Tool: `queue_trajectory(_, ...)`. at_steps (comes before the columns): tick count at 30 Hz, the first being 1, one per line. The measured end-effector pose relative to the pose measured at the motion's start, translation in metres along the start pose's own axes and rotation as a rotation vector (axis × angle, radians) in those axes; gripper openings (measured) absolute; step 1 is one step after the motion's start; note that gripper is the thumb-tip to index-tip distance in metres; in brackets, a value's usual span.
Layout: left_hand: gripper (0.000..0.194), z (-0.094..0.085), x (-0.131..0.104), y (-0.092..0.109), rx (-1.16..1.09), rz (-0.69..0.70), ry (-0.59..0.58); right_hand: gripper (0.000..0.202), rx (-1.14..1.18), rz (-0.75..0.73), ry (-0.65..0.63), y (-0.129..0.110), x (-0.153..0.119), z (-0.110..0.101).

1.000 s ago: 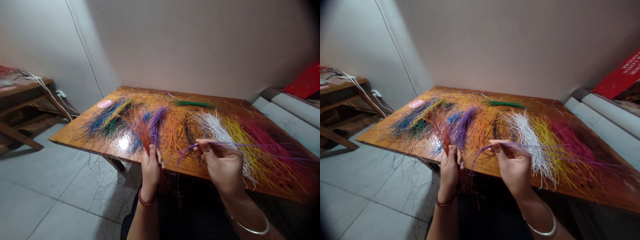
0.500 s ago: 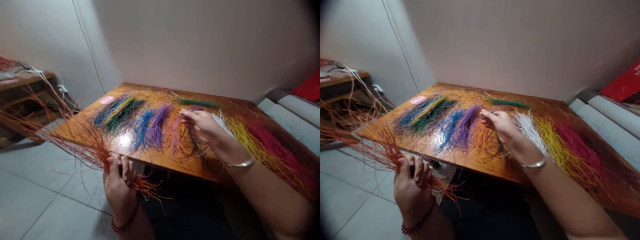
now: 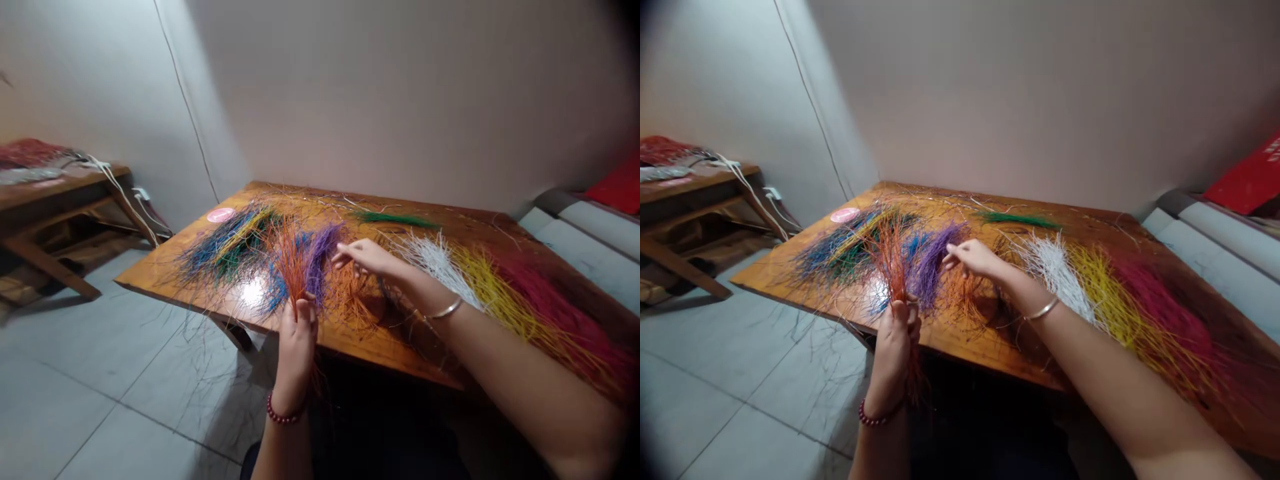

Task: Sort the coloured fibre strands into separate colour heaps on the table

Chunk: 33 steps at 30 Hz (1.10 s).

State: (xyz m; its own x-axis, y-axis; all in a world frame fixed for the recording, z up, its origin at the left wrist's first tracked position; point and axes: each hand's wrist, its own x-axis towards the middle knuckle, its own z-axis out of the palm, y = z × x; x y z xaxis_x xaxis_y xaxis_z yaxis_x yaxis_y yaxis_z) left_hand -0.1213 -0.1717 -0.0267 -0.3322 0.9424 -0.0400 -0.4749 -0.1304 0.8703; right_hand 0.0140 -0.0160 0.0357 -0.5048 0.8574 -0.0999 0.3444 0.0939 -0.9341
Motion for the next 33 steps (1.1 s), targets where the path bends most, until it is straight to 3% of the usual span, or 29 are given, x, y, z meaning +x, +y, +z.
queue_trajectory(3, 0.046, 0.016, -0.003, -0.007, 0.029, -0.017, -0.035, 0.029, 0.1, -0.09, -0.245, 0.014, -0.037, -0.009)
queue_trajectory(6, 0.04, 0.033, 0.003, -0.02, 0.037, -0.03, -0.083, 0.035, 0.166, -0.127, -0.303, 0.029, -0.059, -0.012)
queue_trajectory(11, 0.042, 0.051, 0.019, -0.032, 0.066, -0.1, -0.175, 0.034, 0.189, -0.211, -0.087, 0.038, -0.06, -0.016)
queue_trajectory(17, 0.043, 0.048, 0.019, -0.024, 0.094, -0.171, -0.23, 0.034, 0.331, -0.202, 0.139, 0.049, -0.045, -0.023)
queue_trajectory(21, 0.044, 0.046, 0.019, -0.025, 0.109, -0.168, -0.232, 0.036, 0.501, -0.219, 0.448, 0.052, -0.039, -0.033)
queue_trajectory(24, 0.043, 0.046, 0.02, -0.027, 0.121, -0.137, -0.241, 0.032, 0.589, -0.32, 0.721, 0.044, -0.044, -0.042)
queue_trajectory(27, 0.042, 0.046, 0.019, -0.029, 0.139, -0.113, -0.259, 0.032, 0.506, -0.459, 0.908, 0.033, -0.059, -0.049)
queue_trajectory(29, 0.042, 0.047, 0.018, -0.029, 0.144, -0.111, -0.25, 0.031, 0.336, -0.545, 0.88, 0.026, -0.069, -0.048)
queue_trajectory(33, 0.042, 0.049, 0.016, -0.028, 0.16, -0.101, -0.249, 0.026, 0.029, -0.62, 0.646, 0.021, -0.08, -0.038)
